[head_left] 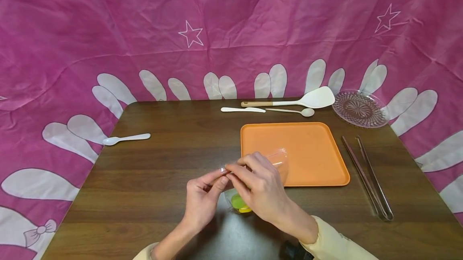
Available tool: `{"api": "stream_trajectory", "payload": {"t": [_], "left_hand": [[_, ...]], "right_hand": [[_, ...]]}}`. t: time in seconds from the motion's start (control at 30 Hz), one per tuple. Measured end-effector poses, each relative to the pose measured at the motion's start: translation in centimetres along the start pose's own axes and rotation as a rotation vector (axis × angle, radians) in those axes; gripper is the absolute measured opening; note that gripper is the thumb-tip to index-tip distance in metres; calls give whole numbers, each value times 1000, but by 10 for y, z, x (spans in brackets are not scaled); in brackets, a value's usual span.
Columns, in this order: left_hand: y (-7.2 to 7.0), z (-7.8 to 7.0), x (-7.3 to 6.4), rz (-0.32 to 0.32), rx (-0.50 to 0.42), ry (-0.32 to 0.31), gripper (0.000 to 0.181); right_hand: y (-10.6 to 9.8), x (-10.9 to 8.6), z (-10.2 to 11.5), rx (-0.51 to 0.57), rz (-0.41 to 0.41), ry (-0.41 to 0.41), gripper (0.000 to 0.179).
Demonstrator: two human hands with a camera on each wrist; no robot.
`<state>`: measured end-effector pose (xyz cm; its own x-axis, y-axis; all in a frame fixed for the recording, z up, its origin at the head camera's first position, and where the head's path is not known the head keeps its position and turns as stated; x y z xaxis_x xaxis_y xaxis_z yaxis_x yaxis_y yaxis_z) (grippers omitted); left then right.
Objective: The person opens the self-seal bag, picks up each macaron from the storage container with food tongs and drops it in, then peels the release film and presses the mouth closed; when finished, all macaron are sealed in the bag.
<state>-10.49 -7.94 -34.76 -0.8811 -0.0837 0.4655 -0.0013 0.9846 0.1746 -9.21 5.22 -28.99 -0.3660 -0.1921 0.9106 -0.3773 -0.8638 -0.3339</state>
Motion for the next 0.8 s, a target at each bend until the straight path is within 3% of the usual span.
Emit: {"api": "stream_trajectory", "payload": {"t": [0.17,0.33,0.5,0.63,0.73,0.8], "left_hand": [[3,-6,2,82,17,99,17],[7,-4,2,147,16,72,15],[11,-2,4,217,-11,27,16],[15,-12,8,281,-37,83,19],[17,-19,12,303,-55,122,20],[15,-21,13,290,-72,112,19]], "right_hand": [[-2,3,5,-26,-6,-105,18],[-5,4,10,-22,-17,-227,22],[-6,3,6,25,48,-219,19],[-13,7,-16,120,70,-77,29],[-27,3,-51,200,75,146,45],[-35,-9,-73,294,111,319,45]]}}
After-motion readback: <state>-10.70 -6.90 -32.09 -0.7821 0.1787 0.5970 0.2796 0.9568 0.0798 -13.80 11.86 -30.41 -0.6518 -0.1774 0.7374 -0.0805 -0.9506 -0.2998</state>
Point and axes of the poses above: each hand's wrist, its own x-axis towards the middle knuckle, its own y-axis out of the palm, z = x × y, the point moved 8 cm from there along x, towards the middle knuckle, and after that the axes turned 11 degrees about -z, right-handed, at the moved point
